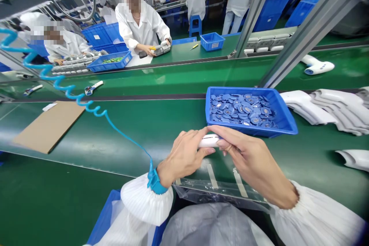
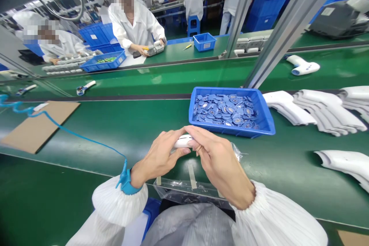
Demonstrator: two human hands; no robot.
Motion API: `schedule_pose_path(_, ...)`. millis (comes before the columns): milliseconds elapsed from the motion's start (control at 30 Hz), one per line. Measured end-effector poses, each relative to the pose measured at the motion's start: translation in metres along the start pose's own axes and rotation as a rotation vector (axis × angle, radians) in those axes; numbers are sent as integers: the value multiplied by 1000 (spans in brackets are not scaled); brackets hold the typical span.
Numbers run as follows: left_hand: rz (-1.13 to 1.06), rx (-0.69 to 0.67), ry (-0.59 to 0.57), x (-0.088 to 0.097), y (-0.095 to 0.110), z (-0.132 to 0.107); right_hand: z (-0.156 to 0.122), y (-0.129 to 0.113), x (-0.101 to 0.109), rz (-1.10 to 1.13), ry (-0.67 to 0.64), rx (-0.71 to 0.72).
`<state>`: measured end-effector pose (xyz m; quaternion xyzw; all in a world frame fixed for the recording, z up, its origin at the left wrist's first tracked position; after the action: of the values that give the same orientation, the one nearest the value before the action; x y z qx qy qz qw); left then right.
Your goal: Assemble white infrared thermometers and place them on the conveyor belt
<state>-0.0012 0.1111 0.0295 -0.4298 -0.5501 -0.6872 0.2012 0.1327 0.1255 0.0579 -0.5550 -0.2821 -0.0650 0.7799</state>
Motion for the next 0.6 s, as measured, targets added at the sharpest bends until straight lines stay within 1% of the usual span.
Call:
schedule_pose_path(133,-75,24,4,-1,-5,-4,-3,14,-6,69,-82,-106)
schedule_pose_path(200,-137,22,-12,-2,-5,-6,-4,16,-9,79,-108,-123)
schedule_pose_path(267,-177,19,-17,-1,-4,-7,-5,15,-10,74,-106,-108)
schedule_pose_path(333,-164,21,-9,0,-1,-8,-5,9,-10,50,-79,-60)
schedule_pose_path(467,-58,5,41,-1,6,-7,-8,3,-9,-76,51,50)
schedule_pose_path(533,35,9,75,-4,7,-5,-12,8,-11,-145,127,49)
schedule_pose_path(600,108,1,88,-7,7,-4,-18,17,-12,-183,173,17)
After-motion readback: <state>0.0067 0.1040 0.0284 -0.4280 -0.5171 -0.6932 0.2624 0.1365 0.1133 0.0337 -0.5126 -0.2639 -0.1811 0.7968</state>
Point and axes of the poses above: each hand's wrist, its own z-axis towards the middle knuckle, its own x-axis out of the back of the hand, y = z × x, the point moved 9 cm from there along z, towards the middle knuckle
